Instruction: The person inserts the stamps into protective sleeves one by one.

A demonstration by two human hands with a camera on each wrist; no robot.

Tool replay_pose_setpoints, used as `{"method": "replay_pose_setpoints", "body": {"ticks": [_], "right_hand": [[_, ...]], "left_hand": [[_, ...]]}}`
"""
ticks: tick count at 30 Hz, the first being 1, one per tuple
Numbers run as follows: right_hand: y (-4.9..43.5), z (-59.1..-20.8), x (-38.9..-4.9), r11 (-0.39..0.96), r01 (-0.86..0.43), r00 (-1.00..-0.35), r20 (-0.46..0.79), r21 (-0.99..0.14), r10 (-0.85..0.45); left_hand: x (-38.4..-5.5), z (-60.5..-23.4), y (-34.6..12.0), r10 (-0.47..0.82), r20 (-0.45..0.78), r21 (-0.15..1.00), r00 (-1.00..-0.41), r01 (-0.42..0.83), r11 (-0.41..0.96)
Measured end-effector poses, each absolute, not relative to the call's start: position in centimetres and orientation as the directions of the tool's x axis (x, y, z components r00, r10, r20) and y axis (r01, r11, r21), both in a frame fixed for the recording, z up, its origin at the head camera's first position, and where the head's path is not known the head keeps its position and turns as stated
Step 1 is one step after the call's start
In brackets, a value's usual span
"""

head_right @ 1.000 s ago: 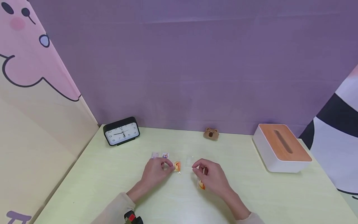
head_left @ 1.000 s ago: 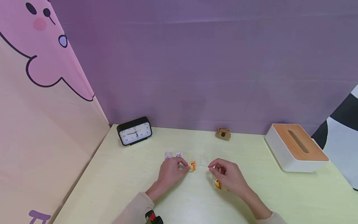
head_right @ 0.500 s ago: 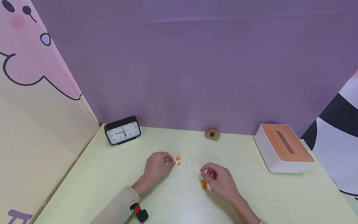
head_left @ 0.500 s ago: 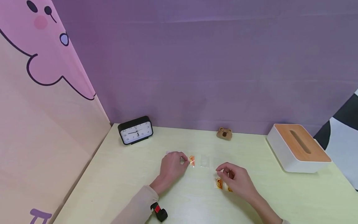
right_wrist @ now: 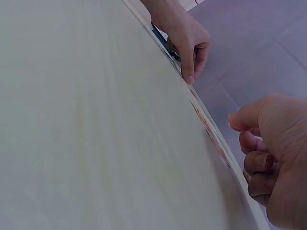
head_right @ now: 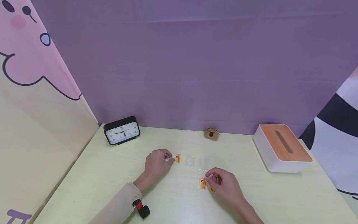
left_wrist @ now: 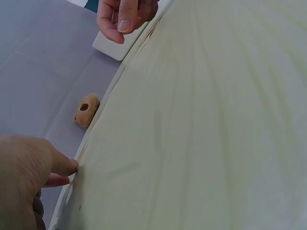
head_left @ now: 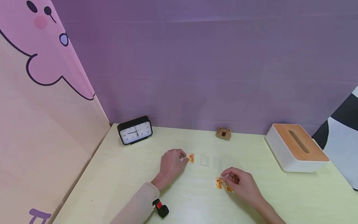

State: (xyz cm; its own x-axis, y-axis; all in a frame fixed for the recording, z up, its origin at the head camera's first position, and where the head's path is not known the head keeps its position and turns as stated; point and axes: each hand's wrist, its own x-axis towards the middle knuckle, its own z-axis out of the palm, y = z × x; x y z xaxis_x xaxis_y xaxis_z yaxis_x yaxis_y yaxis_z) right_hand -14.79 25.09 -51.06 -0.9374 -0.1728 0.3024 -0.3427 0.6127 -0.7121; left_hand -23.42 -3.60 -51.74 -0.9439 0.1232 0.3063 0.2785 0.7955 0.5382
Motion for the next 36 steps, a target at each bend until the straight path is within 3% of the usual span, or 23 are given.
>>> {"method": "replay_pose_setpoints", "body": {"ticks": [16, 25, 36], "right_hand": [[25.1, -50.9, -14.9, 0.666, -0.323, -0.946, 0.259, -0.673, -0.197], [24.6, -49.9, -15.5, 0.717, -0.282, -0.96, 0.185, -0.637, -0.213], [24.3, -49.5, -15.8, 0.772, -0.223, -0.974, 0.105, -0.596, -0.2]], "left_hand": [[-22.7, -50.7, -2.8, 0.13, 0.285, 0.645, -0.95, 0.29, 0.707], [-22.1, -50.8, -1.1, 0.119, 0.18, 0.714, -0.976, 0.213, 0.667], [-22.3, -50.7, 1.3, 0.109, 0.175, 0.621, -0.978, 0.196, 0.759]]}}
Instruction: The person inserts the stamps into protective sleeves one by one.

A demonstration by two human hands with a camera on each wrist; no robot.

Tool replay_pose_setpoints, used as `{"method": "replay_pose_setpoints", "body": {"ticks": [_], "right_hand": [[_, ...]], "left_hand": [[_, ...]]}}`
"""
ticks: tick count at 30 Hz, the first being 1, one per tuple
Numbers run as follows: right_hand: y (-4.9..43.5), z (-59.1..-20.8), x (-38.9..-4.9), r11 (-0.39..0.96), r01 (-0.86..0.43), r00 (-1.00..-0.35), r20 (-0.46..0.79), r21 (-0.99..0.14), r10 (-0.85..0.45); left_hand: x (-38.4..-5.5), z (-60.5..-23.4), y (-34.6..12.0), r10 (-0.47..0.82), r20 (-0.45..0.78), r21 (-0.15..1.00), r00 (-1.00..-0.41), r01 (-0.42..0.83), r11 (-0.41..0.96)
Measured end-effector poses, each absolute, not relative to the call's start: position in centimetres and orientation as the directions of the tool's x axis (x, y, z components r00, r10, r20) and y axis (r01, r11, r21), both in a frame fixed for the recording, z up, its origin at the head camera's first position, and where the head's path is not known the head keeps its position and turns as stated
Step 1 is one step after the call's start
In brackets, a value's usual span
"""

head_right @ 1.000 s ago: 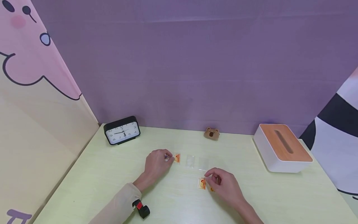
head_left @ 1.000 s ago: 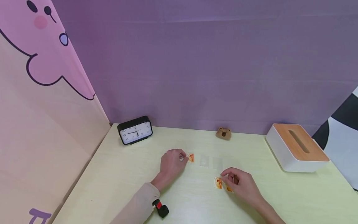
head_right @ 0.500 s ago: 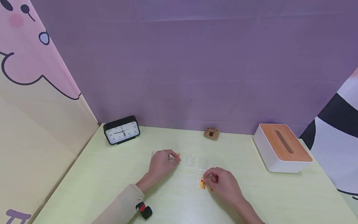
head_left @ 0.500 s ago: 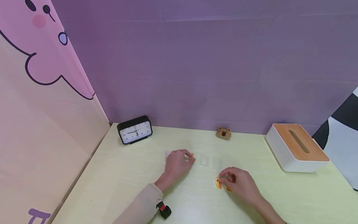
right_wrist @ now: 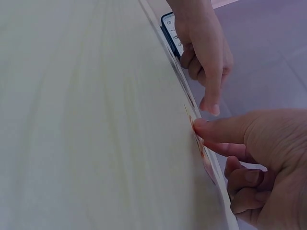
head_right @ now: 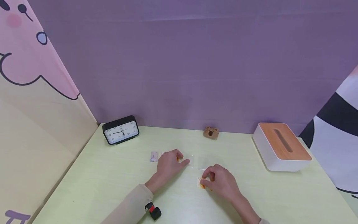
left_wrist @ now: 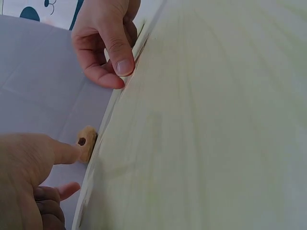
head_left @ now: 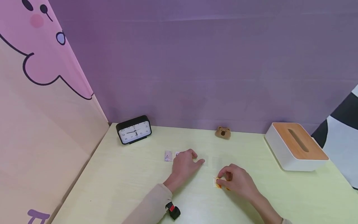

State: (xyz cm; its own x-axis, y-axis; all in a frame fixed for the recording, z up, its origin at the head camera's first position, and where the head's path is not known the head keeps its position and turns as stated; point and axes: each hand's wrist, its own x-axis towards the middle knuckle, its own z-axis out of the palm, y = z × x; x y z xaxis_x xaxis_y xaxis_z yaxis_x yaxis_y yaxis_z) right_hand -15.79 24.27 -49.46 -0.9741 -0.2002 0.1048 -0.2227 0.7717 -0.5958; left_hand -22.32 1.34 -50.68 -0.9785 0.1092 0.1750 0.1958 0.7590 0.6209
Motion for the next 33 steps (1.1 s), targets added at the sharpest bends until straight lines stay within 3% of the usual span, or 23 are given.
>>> {"method": "replay_pose_setpoints", "body": {"ticks": [11, 33], "right_hand": [[24.0, -49.2, -15.7, 0.749, -0.249, -0.968, 0.122, -0.614, -0.221], [24.0, -49.4, -15.6, 0.697, -0.27, -0.96, 0.133, -0.664, -0.245]], "left_hand": [[-23.0, -50.9, 3.0, 0.105, 0.156, 0.562, -0.982, 0.176, 0.808], [-20.7, -50.7, 0.9, 0.147, 0.11, 0.728, -0.983, 0.18, 0.662]]}}
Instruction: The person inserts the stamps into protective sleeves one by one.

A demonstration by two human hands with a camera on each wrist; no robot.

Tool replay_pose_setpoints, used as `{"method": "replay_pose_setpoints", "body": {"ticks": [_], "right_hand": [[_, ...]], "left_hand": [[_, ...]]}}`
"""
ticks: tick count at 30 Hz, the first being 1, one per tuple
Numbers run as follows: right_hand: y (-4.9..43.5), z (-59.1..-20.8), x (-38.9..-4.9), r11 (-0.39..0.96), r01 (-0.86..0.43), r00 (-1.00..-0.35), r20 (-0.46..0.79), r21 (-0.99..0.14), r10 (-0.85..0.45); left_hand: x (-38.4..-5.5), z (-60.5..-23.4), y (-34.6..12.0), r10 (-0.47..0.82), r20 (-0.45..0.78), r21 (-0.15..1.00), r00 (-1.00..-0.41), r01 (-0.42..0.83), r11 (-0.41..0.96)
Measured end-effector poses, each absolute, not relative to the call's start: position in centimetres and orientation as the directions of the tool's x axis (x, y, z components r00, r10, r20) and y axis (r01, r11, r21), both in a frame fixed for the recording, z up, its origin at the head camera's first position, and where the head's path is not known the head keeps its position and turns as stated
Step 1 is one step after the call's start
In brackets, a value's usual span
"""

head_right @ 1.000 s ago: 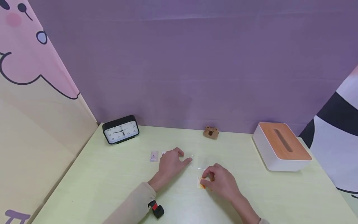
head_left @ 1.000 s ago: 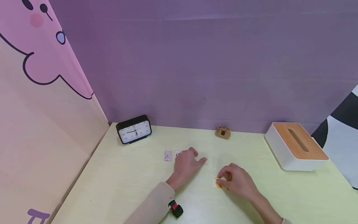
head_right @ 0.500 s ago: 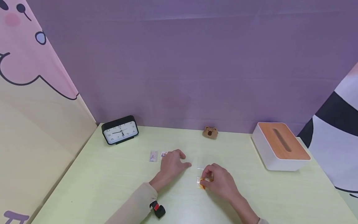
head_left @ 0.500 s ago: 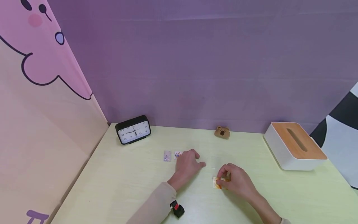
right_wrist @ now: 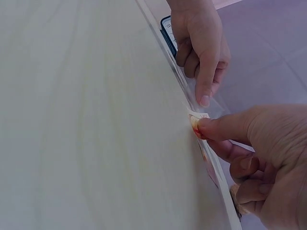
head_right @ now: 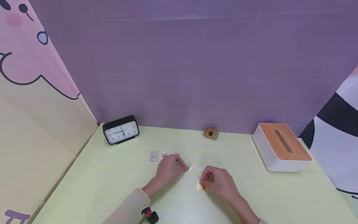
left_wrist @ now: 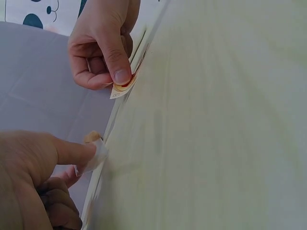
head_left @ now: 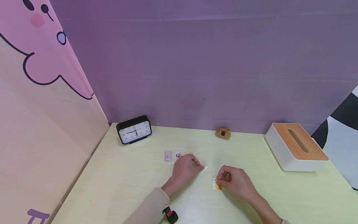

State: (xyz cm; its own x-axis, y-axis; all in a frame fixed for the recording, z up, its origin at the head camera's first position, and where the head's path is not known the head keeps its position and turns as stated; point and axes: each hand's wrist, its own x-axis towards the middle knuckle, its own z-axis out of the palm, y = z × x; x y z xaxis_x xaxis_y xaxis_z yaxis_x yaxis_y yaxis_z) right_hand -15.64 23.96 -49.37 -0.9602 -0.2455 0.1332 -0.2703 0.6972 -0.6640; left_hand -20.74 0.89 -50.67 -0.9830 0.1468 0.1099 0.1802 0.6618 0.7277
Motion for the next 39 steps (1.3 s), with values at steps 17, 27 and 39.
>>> {"method": "replay_pose_setpoints", "body": {"ticks": [17, 27, 39], "right_hand": [[23.8, -49.5, -15.7, 0.669, -0.366, -0.93, 0.232, -0.647, -0.284], [23.4, -49.2, -15.6, 0.642, -0.365, -0.931, 0.274, -0.674, -0.242], [22.8, -48.4, -16.2, 0.618, -0.356, -0.929, 0.333, -0.701, -0.158]], "left_hand": [[-18.5, -51.0, -1.5, 0.19, 0.105, 0.881, -0.976, 0.18, 0.438], [-17.6, -51.7, -2.3, 0.209, 0.123, 0.915, -0.97, 0.193, 0.355], [-17.6, -52.4, -2.3, 0.186, 0.163, 0.926, -0.969, 0.215, 0.31]]}}
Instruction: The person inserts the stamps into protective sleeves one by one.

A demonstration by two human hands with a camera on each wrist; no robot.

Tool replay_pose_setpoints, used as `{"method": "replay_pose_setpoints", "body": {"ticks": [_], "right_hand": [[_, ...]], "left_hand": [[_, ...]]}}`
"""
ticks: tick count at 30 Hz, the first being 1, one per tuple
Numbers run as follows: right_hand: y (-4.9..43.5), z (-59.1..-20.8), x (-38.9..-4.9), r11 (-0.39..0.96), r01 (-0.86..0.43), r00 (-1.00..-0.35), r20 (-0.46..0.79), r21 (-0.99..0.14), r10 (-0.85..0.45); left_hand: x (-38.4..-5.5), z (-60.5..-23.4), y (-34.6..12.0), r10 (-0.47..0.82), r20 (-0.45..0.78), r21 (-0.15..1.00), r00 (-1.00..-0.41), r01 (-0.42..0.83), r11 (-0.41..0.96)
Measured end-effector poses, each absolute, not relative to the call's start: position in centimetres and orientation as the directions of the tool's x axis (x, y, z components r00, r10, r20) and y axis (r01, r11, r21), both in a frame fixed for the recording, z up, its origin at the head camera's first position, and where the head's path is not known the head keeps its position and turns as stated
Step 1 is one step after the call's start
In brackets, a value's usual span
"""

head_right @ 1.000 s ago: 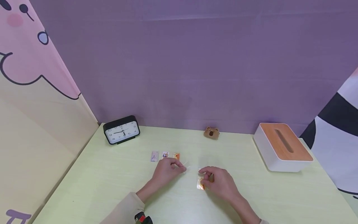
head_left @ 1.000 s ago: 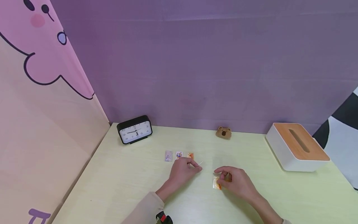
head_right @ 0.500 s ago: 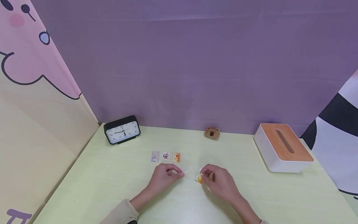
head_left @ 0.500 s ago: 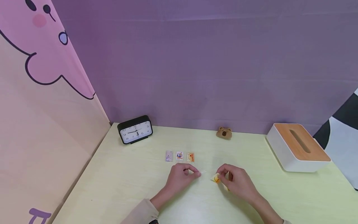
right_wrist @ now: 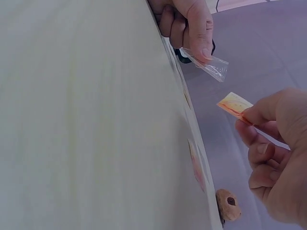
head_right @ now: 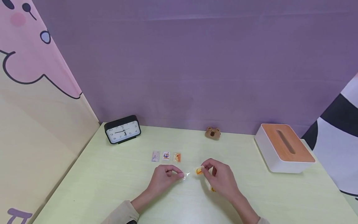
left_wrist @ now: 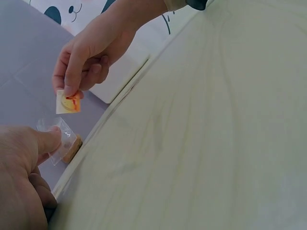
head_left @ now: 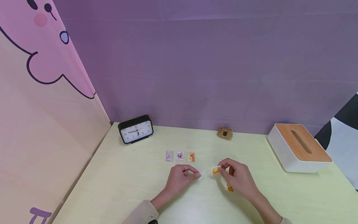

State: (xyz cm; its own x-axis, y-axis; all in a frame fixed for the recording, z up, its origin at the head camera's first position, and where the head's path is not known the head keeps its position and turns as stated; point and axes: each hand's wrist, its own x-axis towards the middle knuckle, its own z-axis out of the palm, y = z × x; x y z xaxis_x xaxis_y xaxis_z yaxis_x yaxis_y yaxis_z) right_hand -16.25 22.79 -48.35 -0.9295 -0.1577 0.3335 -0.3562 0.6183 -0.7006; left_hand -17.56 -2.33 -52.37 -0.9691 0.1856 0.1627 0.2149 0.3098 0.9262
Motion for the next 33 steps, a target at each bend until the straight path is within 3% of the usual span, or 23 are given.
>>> {"method": "replay_pose_setpoints", "body": {"ticks": [13, 33], "right_hand": [[20.9, -47.6, -16.7, 0.529, -0.293, -0.953, 0.288, -0.796, -0.095], [20.0, -48.2, -17.1, 0.516, -0.298, -0.954, 0.26, -0.803, -0.146]], "left_hand": [[-17.7, -52.6, -2.3, 0.194, 0.169, 0.917, -0.966, 0.226, 0.329], [-17.5, -52.7, -2.3, 0.184, 0.156, 0.935, -0.97, 0.205, 0.288]]}}
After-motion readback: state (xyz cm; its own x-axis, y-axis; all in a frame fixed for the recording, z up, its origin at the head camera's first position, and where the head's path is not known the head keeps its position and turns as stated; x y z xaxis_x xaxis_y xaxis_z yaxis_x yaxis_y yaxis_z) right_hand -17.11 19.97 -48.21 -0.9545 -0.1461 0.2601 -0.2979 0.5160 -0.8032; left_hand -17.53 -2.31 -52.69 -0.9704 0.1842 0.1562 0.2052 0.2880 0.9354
